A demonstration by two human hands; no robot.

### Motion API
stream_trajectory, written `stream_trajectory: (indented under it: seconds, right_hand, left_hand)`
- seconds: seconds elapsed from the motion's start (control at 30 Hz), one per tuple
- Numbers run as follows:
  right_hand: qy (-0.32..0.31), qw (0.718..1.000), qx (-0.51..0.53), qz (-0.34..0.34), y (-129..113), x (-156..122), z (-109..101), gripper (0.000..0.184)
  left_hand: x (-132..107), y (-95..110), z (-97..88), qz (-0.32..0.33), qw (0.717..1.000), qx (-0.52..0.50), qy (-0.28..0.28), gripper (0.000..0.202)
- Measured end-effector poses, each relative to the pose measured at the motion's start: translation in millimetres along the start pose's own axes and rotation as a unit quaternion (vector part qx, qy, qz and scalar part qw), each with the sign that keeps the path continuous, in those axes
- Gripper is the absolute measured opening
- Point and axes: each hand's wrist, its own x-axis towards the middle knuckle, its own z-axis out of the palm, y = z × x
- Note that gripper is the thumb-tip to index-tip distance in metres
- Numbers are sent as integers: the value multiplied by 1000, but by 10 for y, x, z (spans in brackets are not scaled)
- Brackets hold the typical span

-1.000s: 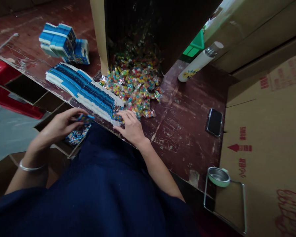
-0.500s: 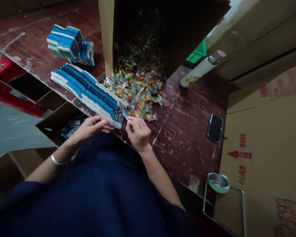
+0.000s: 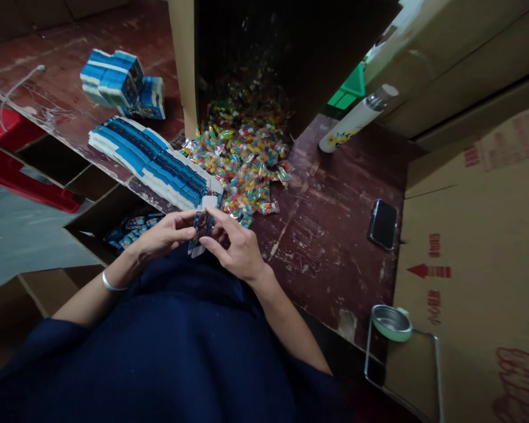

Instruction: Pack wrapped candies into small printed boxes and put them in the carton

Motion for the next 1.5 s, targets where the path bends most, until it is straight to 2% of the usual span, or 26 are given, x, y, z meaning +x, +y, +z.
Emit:
stream_trajectory:
  seconds: [0.13, 0.23, 0.37, 0.43, 0.53, 0.67, 0.77, 0.87, 1.03, 1.17, 1.23, 1.3, 1.4, 1.5]
  right_hand:
    - [-41, 996, 62, 58, -45, 87, -81, 26]
    - [-23, 992, 85, 94, -37, 100, -67, 35]
    - [117, 979, 108, 127, 24, 60, 44, 43]
    - [128, 973, 133, 141, 48, 28, 129, 49]
    - [107, 967, 156, 168, 58, -18, 262, 35]
    - [153, 956, 162, 191, 66, -31, 396, 32]
    - [197, 947, 178, 178, 103, -2, 453, 27]
    - [221, 947, 172, 155, 148, 25, 474, 39]
    - [203, 966, 133, 95, 185, 39, 466, 37]
    - [164, 978, 104, 82, 182, 40, 444, 25]
    - [160, 982, 75, 72, 179, 49, 427, 18]
    - [156, 985, 53, 57, 177, 72, 413, 17]
    - [149, 983, 91, 51, 174, 124, 418, 16]
    - [175, 967, 173, 67, 149, 179, 440, 18]
  left_hand:
    - [-85, 33, 76, -31, 997, 59, -40, 55]
    - [-114, 12, 143, -33, 993, 106, -42, 46]
    - [-82, -112, 158, 12, 993, 96, 62, 43]
    - [-46, -195, 156, 34, 990, 71, 118, 44]
    - [5, -311, 176, 70, 980, 41, 182, 41]
    - [32, -385, 228, 122, 960, 30, 251, 38]
    - [7, -377, 259, 173, 935, 81, 298, 53]
    - [-37, -372, 266, 177, 933, 139, 281, 75]
    - [-79, -378, 170, 156, 946, 185, 214, 78]
    - [-90, -334, 102, 140, 952, 194, 189, 65]
    - [-93, -296, 97, 124, 958, 196, 170, 55]
    - [-92, -256, 102, 106, 964, 189, 156, 51]
    - [-82, -208, 102, 97, 967, 166, 168, 52]
    - [-76, -183, 89, 108, 964, 142, 197, 58]
